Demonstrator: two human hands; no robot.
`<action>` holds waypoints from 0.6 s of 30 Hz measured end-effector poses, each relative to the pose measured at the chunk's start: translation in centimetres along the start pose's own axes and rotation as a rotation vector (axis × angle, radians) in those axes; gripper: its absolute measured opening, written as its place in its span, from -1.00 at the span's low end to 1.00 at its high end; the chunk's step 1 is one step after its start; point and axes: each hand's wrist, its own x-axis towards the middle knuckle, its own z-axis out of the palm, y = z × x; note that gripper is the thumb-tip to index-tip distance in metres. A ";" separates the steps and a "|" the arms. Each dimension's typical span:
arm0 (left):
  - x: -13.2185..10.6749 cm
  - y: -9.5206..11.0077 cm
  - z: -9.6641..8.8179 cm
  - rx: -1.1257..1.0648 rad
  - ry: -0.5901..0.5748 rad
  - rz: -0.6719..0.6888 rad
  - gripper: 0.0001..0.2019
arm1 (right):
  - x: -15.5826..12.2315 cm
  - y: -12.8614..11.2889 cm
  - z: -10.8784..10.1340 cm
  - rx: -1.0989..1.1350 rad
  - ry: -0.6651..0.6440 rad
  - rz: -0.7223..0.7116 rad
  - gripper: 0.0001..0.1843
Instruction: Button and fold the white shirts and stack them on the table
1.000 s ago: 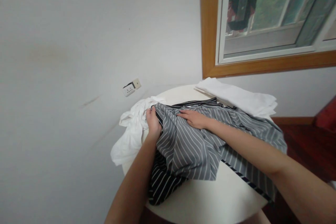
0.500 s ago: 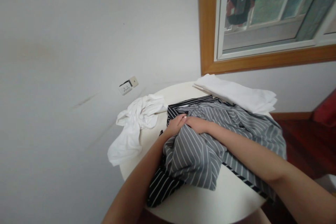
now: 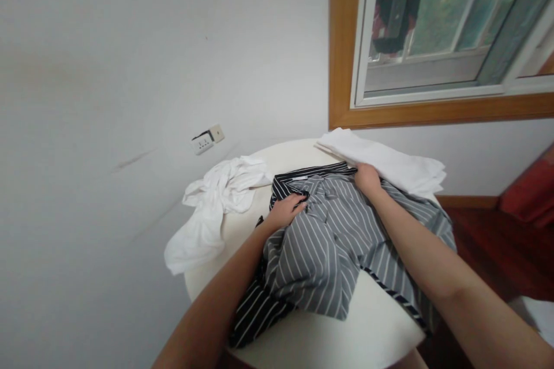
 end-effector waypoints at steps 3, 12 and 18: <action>0.0 0.0 0.0 0.000 0.007 0.006 -0.53 | -0.1 -0.3 0.4 -0.056 -0.018 0.035 -0.62; 0.1 -0.2 0.0 -0.068 0.082 0.030 -0.57 | -1.7 -2.2 -0.4 -0.165 0.011 0.044 -0.63; -0.1 -0.3 -1.3 -0.180 0.340 -0.081 -0.57 | -1.7 -1.8 -1.4 -0.114 0.031 -0.103 -0.71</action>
